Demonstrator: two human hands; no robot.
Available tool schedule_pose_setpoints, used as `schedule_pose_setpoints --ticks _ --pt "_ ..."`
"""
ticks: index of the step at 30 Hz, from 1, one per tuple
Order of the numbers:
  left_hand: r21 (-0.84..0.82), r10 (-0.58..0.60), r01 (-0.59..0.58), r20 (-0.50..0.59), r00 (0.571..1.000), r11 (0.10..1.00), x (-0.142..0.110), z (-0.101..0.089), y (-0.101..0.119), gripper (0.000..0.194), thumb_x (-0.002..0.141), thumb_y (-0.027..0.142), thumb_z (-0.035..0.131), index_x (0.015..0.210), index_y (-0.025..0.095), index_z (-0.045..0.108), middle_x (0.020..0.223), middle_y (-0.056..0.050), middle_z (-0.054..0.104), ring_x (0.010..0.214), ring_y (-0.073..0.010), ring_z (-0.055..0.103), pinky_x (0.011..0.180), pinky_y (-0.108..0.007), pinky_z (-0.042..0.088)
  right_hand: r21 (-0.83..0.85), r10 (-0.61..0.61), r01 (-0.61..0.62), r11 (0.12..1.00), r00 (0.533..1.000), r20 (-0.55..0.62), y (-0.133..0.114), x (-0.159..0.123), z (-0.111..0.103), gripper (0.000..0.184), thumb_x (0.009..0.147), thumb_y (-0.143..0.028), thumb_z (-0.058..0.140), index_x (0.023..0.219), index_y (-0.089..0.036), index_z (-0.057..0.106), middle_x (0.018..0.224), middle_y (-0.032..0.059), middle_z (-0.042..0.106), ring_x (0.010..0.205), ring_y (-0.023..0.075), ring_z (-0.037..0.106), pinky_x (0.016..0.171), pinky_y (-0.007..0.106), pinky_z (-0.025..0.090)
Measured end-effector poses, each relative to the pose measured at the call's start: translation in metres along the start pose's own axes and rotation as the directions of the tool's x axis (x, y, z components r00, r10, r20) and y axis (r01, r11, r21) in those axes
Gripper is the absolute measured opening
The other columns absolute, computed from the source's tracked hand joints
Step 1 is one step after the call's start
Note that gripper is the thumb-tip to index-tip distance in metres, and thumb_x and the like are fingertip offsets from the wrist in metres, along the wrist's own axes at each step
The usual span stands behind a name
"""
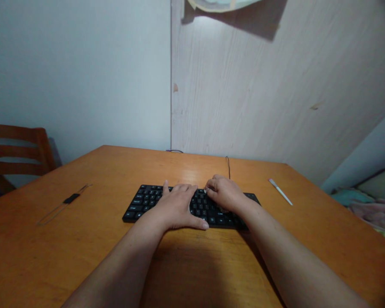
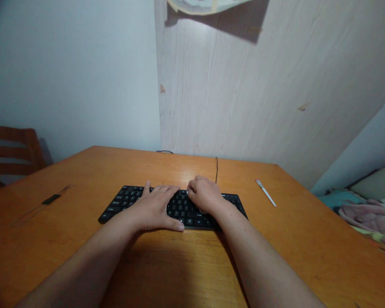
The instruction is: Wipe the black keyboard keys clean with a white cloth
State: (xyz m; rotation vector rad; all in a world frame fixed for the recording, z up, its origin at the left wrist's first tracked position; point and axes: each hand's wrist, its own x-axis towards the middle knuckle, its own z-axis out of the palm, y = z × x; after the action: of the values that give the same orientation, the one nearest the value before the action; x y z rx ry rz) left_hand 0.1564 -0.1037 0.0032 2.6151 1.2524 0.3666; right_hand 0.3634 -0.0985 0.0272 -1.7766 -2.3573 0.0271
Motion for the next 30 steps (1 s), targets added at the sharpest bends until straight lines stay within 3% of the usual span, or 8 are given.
schedule_pose_setpoints --ticks 7,16,21,27,30 --pt "0.016 0.000 0.000 0.001 1.000 1.000 0.000 0.000 0.000 0.118 0.050 0.090 0.055 0.145 0.024 0.037 0.148 -0.016 0.043 0.137 -0.0409 0.033 0.111 -0.066 -0.009 0.000 -0.028 0.028 1.000 1.000 -0.001 0.002 0.000 0.001 0.022 0.089 -0.031 0.050 0.092 -0.022 0.070 0.091 0.0059 0.063 0.082 0.0179 0.056 0.067 0.027 0.035" --pt "0.020 -0.020 0.020 0.015 1.000 1.000 0.001 0.000 0.001 0.117 0.050 0.089 0.056 0.145 0.024 0.037 0.149 -0.016 0.042 0.137 -0.0417 0.032 0.110 -0.069 -0.007 0.073 0.062 -0.058 0.996 0.997 -0.054 0.018 0.004 -0.003 0.022 0.088 -0.035 0.054 0.093 -0.021 0.070 0.094 0.0071 0.066 0.084 0.0189 0.058 0.068 0.027 0.037" --pt "0.025 -0.019 0.019 0.019 1.000 1.000 0.001 0.000 0.001 0.116 0.051 0.088 0.056 0.145 0.023 0.037 0.149 -0.015 0.042 0.138 -0.0418 0.031 0.110 -0.068 -0.006 0.134 0.050 -0.050 0.990 0.999 0.002 0.031 0.004 -0.005 0.018 0.086 -0.033 0.057 0.091 -0.021 0.070 0.092 0.0068 0.069 0.084 0.0186 0.060 0.070 0.026 0.040" --pt "0.023 -0.030 0.030 0.008 1.000 0.999 0.000 0.000 0.003 0.114 0.050 0.088 0.057 0.143 0.025 0.040 0.149 -0.014 0.042 0.138 -0.0400 0.031 0.113 -0.063 -0.008 0.095 0.011 -0.020 0.995 0.996 0.093 0.032 0.000 -0.005 0.011 0.081 -0.023 0.058 0.083 -0.021 0.068 0.086 0.0044 0.069 0.079 0.0171 0.060 0.066 0.024 0.038" --pt "0.012 -0.028 0.028 0.007 1.000 1.000 0.000 -0.001 0.003 0.115 0.049 0.088 0.058 0.143 0.025 0.041 0.149 -0.015 0.042 0.138 -0.0403 0.032 0.112 -0.064 -0.008 0.074 0.008 -0.014 0.997 0.997 0.071 0.027 0.000 -0.004 0.013 0.084 -0.025 0.056 0.087 -0.020 0.068 0.090 0.0053 0.068 0.082 0.0173 0.060 0.069 0.025 0.038"
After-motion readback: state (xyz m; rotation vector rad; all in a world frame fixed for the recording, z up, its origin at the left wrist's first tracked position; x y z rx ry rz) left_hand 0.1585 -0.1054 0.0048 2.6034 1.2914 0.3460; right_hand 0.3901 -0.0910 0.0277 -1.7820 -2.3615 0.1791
